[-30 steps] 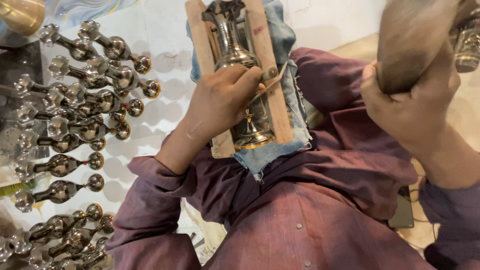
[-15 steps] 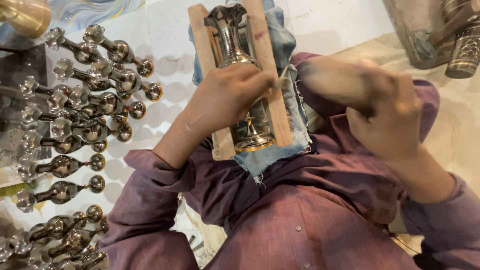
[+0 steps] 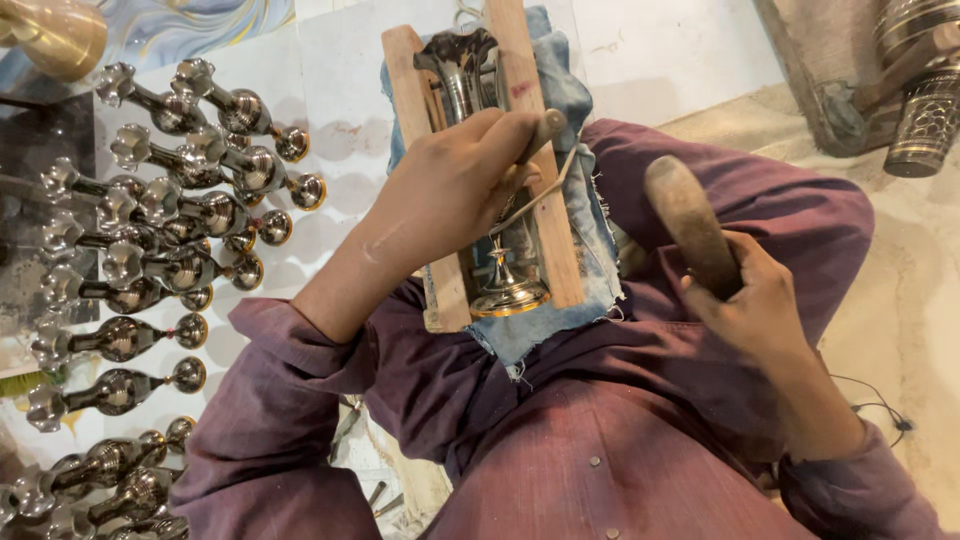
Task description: The person sits on the floor and uses a hammer and chisel to engrave a decorative pattern on a small metal vase held in a wooden jig. They repeatedly strike the chisel to create indentations and adjust the chisel position as the pattern progresses.
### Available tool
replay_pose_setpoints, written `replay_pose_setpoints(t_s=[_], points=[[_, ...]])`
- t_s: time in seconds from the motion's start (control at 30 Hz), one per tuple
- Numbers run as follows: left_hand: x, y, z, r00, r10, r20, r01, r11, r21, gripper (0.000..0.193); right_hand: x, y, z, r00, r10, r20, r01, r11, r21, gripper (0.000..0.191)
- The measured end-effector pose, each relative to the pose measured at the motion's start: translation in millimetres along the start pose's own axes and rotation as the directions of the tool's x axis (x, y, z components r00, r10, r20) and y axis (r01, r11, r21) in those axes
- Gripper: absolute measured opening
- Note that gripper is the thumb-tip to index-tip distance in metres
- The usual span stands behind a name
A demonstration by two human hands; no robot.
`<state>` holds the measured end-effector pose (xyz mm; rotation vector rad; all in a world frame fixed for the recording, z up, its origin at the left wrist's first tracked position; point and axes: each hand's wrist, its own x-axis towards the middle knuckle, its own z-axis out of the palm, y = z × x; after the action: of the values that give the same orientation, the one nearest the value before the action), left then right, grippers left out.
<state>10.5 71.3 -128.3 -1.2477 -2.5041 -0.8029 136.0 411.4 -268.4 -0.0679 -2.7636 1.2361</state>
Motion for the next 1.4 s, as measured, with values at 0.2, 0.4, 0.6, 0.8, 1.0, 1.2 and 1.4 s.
replay_pose_setpoints(t_s=[0.2, 0.4, 0.6, 0.8, 1.0, 1.2, 1.4], points=[[16, -8, -2, 0.987, 0.048, 0.151, -0.051, 0.999, 0.018, 0.03, 19, -41, -16, 0.976, -0.167, 0.14, 0.149, 0.981, 0.126, 0.068], [28, -9, -4, 0.943, 0.156, 0.295, -0.179, 0.982, 0.053, 0.029, 31, -63, -28, 0.981, 0.034, 0.193, 0.004, 0.981, -0.194, 0.079], [40, -9, -3, 0.907, 0.168, 0.386, -0.223, 0.97, 0.102, 0.028, 37, -52, -24, 0.941, -0.299, -0.158, 0.301, 0.954, -0.01, 0.06], [39, -8, -6, 0.91, 0.191, 0.368, -0.243, 0.965, 0.099, 0.026, 42, -53, -17, 0.872, -0.413, -0.261, 0.4, 0.911, -0.103, 0.079], [22, -4, -6, 0.968, 0.092, 0.235, -0.117, 0.989, 0.095, 0.026, 47, -59, -29, 0.811, -0.56, -0.166, 0.493, 0.809, -0.32, 0.079], [-1, 0, -2, 1.0, 0.003, 0.028, -0.006, 0.995, 0.096, 0.022, 65, -84, -53, 0.788, -0.611, -0.077, 0.505, 0.712, -0.488, 0.067], [-29, 13, 12, 0.957, -0.089, -0.277, 0.092, 0.996, -0.003, 0.026, 68, -153, -84, 0.757, -0.641, 0.129, 0.54, 0.502, -0.675, 0.061]])
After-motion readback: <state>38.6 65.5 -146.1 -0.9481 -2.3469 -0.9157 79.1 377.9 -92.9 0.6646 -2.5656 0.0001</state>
